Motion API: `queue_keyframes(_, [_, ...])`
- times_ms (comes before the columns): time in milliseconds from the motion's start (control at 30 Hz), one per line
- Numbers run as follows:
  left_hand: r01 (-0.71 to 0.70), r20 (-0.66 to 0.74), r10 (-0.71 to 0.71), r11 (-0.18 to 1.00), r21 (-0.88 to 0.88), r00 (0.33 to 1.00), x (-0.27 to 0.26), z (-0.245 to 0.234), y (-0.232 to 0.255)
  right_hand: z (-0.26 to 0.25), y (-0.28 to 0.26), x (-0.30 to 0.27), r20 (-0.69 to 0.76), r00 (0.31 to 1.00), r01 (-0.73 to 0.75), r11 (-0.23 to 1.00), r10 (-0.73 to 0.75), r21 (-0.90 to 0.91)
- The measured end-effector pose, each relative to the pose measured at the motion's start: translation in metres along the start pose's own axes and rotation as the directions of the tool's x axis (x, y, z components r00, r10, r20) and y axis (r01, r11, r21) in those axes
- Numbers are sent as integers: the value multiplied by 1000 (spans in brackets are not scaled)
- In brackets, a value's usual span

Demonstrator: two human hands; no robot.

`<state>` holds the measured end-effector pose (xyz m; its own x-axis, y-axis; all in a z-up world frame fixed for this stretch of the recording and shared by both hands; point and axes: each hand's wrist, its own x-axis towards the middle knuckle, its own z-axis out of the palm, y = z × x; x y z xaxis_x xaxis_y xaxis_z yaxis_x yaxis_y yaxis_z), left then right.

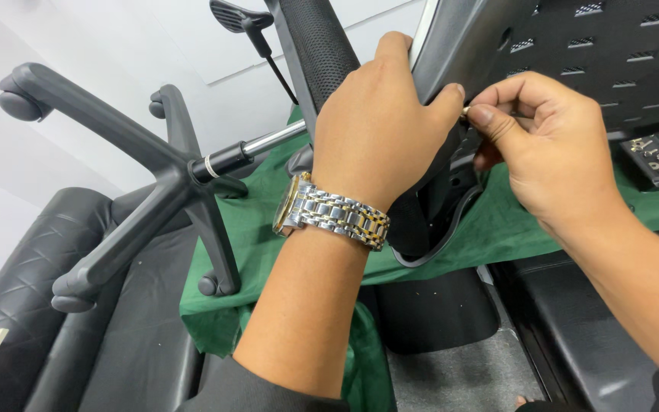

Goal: The person works on an office chair laid on a cloth-covered table, using a screwdriver to remove screws from the backrest frame and handling screws by hand. They reposition the chair and continue driving screws at the seat and backrest joints.

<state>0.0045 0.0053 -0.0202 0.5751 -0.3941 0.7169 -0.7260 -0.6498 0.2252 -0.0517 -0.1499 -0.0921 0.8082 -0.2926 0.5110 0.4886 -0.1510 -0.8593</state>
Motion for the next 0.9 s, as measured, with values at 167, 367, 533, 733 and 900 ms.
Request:
queue_keyframes(167, [48,39,-48,999,-12,998,0,-3,2,9,-5,-10,-91,989,96,977,-115,-188])
queue_keyframes(367, [37,-64,-41,997,-66,997,-5,-3,14,5,-4,-1,-45,987,145,975,-155,-170])
queue_keyframes(533, [165,54,-161,982,-91,985,-3,-6,17,6,4,-2,-47,990,127,990,-130,-63])
queue_keyframes(733, [123,-7,-125,987,-105,992,-4,-7,15,15,3,-5,-81,997,-5,996,12,86])
queue_keyframes(900, [184,5,-185,974,-132,983,-5,-2,14,15,-1,-5,-110,966,-199,944,235,263])
